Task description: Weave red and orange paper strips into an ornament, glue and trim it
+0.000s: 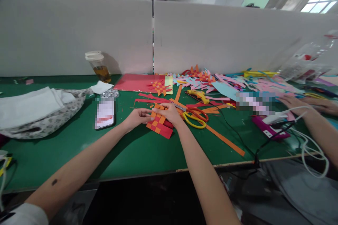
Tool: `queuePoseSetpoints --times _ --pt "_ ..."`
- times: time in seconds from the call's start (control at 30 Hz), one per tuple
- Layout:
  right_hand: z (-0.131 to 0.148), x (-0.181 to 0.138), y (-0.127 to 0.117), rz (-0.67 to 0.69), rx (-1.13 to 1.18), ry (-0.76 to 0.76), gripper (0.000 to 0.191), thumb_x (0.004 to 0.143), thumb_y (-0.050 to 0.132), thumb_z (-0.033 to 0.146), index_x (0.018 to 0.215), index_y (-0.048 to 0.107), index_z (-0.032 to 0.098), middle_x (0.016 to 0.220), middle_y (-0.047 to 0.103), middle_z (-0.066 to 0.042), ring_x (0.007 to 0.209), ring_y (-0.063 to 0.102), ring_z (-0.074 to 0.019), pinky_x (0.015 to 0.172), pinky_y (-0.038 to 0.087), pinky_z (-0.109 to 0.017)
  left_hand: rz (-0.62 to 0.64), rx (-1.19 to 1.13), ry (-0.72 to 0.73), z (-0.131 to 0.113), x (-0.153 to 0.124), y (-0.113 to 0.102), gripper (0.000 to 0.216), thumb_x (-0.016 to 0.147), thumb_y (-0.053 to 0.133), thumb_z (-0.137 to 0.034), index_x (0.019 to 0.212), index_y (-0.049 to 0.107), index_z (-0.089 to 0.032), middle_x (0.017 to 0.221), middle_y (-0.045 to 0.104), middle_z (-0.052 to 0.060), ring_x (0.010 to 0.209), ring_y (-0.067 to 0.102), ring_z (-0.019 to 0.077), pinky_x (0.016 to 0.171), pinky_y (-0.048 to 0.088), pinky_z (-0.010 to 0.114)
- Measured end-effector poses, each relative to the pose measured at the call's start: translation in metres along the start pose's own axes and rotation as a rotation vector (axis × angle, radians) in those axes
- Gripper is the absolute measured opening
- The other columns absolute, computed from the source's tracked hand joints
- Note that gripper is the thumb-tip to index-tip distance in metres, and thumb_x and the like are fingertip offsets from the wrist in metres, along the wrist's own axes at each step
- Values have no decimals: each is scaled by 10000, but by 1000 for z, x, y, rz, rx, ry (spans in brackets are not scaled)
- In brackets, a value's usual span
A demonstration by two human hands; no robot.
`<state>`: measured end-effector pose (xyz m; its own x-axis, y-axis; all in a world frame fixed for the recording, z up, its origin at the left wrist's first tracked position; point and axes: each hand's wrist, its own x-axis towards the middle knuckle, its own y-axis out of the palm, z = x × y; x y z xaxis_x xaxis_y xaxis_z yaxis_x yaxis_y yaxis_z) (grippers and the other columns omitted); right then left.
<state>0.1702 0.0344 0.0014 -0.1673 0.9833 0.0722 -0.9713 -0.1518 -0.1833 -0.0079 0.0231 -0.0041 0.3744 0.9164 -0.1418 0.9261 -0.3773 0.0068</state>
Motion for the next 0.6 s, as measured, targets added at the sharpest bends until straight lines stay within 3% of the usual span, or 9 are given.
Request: queuePoseSetpoints --times 0.37,0.47,0.6 --pt "-1 2 -1 -54 -97 -57 317 530 722 466 601 627 172 579 539 22 542 478 -106 506 360 -244 87 -70 -46 4 3 -1 389 519 801 -230 848 615 -141 640 640 -14 547 579 77 577 478 217" --pt "1 2 0 -74 -79 -62 322 532 724 466 616 621 173 605 561 13 557 491 -114 510 373 -248 57 -78 0 7 4 0 389 514 800 -210 843 601 -146 621 622 -31 537 569 66 554 462 193" --pt "4 4 -2 -118 -26 -90 346 541 728 449 733 614 185 742 612 -12 690 542 -136 637 437 -271 -19 -81 37 8 6 -2 359 541 778 -178 842 587 -147 617 602 -41 545 562 63 545 452 183"
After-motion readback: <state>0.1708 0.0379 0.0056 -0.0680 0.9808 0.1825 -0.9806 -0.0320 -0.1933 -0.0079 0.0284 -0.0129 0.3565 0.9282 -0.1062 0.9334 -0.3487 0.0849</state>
